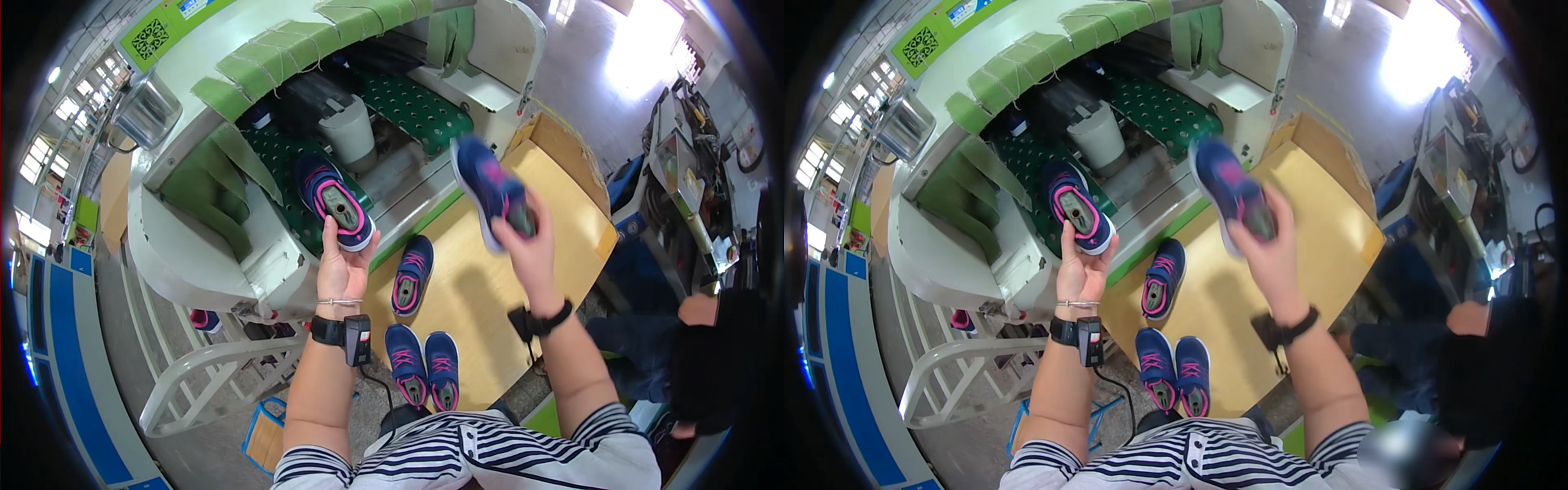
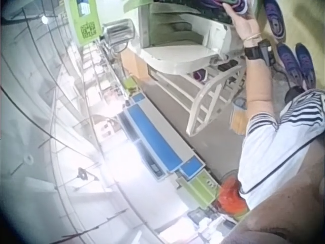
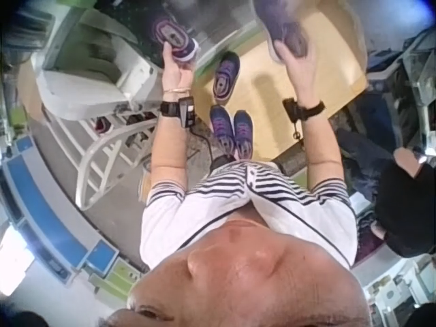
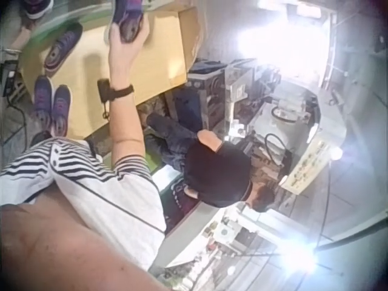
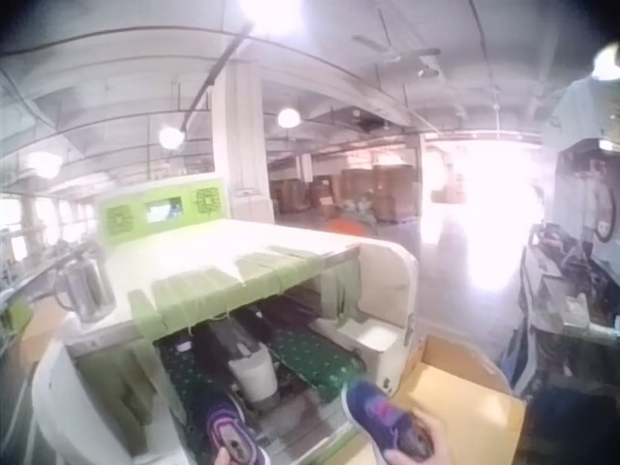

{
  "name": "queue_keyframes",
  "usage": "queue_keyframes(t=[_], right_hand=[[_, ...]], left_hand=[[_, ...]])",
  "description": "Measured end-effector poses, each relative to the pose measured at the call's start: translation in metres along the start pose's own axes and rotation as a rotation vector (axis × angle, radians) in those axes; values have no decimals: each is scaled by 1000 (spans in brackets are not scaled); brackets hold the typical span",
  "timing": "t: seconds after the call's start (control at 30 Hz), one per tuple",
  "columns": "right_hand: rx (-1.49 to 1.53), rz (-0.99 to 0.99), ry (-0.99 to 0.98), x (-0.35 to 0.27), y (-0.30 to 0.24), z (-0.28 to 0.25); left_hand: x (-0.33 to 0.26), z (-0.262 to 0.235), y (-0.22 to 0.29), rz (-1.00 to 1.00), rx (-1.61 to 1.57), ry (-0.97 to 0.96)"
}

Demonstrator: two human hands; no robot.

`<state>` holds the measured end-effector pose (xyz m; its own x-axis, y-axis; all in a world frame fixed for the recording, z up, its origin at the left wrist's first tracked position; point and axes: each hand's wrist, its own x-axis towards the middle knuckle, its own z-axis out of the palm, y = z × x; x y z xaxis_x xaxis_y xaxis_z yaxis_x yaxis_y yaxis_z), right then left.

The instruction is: The person removes shoes from a conveyor belt, places them on a table, and turns them over. The person then picks up the shoes one at a time, inserts plastic shoe trees into them, and places the shoes back onto the conveyor belt.

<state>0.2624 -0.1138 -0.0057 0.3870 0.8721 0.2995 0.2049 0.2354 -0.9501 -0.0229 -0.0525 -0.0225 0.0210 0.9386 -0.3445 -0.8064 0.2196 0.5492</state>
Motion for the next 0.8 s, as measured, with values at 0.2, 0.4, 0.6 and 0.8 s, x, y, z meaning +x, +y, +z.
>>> queue_keyframes(t=[0.2,0.4,0.6,0.8], right_hand=[[-263,-454,-11,172,19,86],[-401,-315,-87,146,55,100],[-1064,89,-654,-156,172,-35],[-1105,205,-708,-306,104,-101]], left_hand=[[18,2,-10,-46,-224,-48],[-63,-23,-45,-219,570,-254],[-148,-116,-115,539,2053,-1109],[-154,-115,-124,461,1900,-935]])
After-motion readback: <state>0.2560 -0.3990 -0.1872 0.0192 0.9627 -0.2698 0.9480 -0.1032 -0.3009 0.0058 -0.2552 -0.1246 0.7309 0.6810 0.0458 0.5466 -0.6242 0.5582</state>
